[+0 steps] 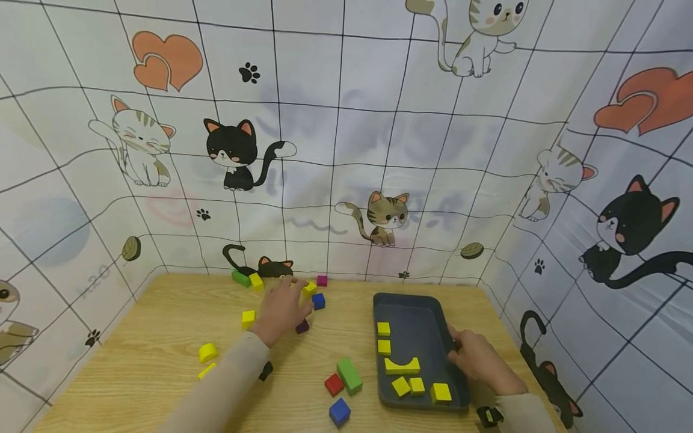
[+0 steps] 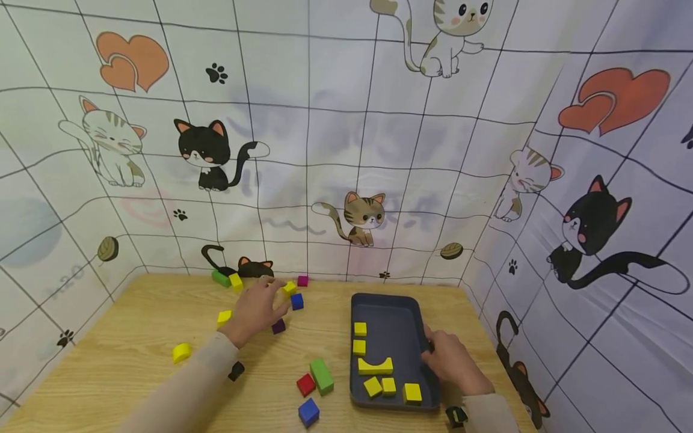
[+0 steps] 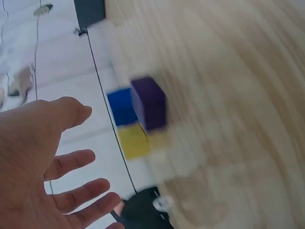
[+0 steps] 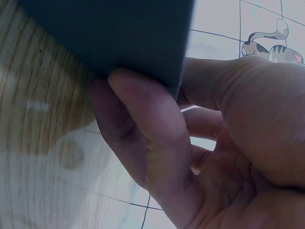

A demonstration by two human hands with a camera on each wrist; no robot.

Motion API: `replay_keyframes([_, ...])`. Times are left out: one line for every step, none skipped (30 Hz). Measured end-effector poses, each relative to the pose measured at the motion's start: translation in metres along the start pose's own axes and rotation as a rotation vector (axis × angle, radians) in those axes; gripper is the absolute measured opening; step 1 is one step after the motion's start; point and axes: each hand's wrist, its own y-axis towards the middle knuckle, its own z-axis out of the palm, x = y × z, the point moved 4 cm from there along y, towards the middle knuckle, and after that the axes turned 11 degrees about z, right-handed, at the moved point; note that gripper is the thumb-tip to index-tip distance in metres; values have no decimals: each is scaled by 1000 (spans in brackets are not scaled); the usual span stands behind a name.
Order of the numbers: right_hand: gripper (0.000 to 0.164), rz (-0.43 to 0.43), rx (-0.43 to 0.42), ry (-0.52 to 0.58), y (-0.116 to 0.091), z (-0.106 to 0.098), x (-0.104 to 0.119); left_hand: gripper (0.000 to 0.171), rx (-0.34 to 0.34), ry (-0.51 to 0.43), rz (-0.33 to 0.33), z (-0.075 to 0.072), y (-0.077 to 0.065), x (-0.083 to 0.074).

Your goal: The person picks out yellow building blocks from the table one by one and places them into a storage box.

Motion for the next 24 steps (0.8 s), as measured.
replay_keyframes([71, 0, -3, 0, 0, 0, 0, 56, 4, 0, -20, -2, -2, 6])
replay_keyframes([71, 0, -2, 1, 0, 0, 0, 57, 4, -6, -39, -3, -4, 12])
replay_keyframes([71, 2, -1, 2, 0, 0, 0, 57, 4, -4, -56, -4, -7, 17])
replay_keyframes([71, 4, -2, 3, 0, 0, -1, 58, 4, -1, -71, -5, -9, 23])
replay_keyframes([71, 6, -3, 1, 1, 0, -1, 59, 4, -6, -88, -6, -10, 27])
replay_keyframes([71, 7, -6, -1, 1, 0, -2, 60, 4, -2, -103, -6, -12, 33])
replay_keyframes([72, 8, -5, -4, 1, 0, -2, 61, 5, 3, -117, -7, -13, 37])
replay_keyframes([72, 10, -4, -6, 2, 0, -2, 62, 5, 5, -131, -7, -14, 41])
replay_keyframes([72, 12, -7, -8, 2, 0, -2, 63, 5, 11, -141, -8, -15, 45])
replay_keyframes([72, 7, -9, -11, 2, 0, -2, 63, 10, 16, -154, -8, -16, 48])
replay_keyframes([72, 6, -11, -12, 2, 0, -2, 64, 15, 18, -165, -9, -17, 51])
replay_keyframes([72, 5, -9, -11, 2, 0, -2, 65, 19, 22, -171, -9, -18, 53])
replay_keyframes([71, 4, -8, -11, 2, 0, -2, 66, 26, 20, -178, -9, -18, 56])
replay_keyframes([71, 3, -8, -9, 2, 0, -3, 67, 32, 15, -186, -9, -19, 58])
replay_keyframes([71, 4, -5, -7, 2, 0, -2, 67, 38, 13, -191, -9, -20, 59])
replay_keyframes([71, 4, -4, -7, 2, -1, -2, 68, 46, 11, -195, -9, -20, 60])
replay_keyframes([71, 6, -2, -4, 2, -1, -2, 68, 51, 4, -197, -9, -21, 62])
replay_keyframes([71, 7, 1, -2, 2, -1, -2, 68, 57, 1, -197, -9, -21, 63])
replay_keyframes([71, 11, 3, -1, 2, -1, -2, 67, 66, 2, -200, -8, -21, 64])
replay_keyframes([71, 14, 5, -1, 2, -1, -2, 67, 74, 4, -202, -8, -21, 65])
replay_keyframes([71, 14, 8, 1, 2, -1, -2, 66, 81, 8, -203, -8, -22, 66])
replay_keyframes([71, 14, 9, 0, 3, -1, -2, 66, 88, 10, -205, -8, -22, 67])
replay_keyframes([71, 15, 10, 1, 3, -1, -2, 66, 93, 12, -206, -8, -22, 68])
replay_keyframes([71, 14, 12, 0, 3, -1, -2, 65, 98, 15, -209, -9, -23, 69])
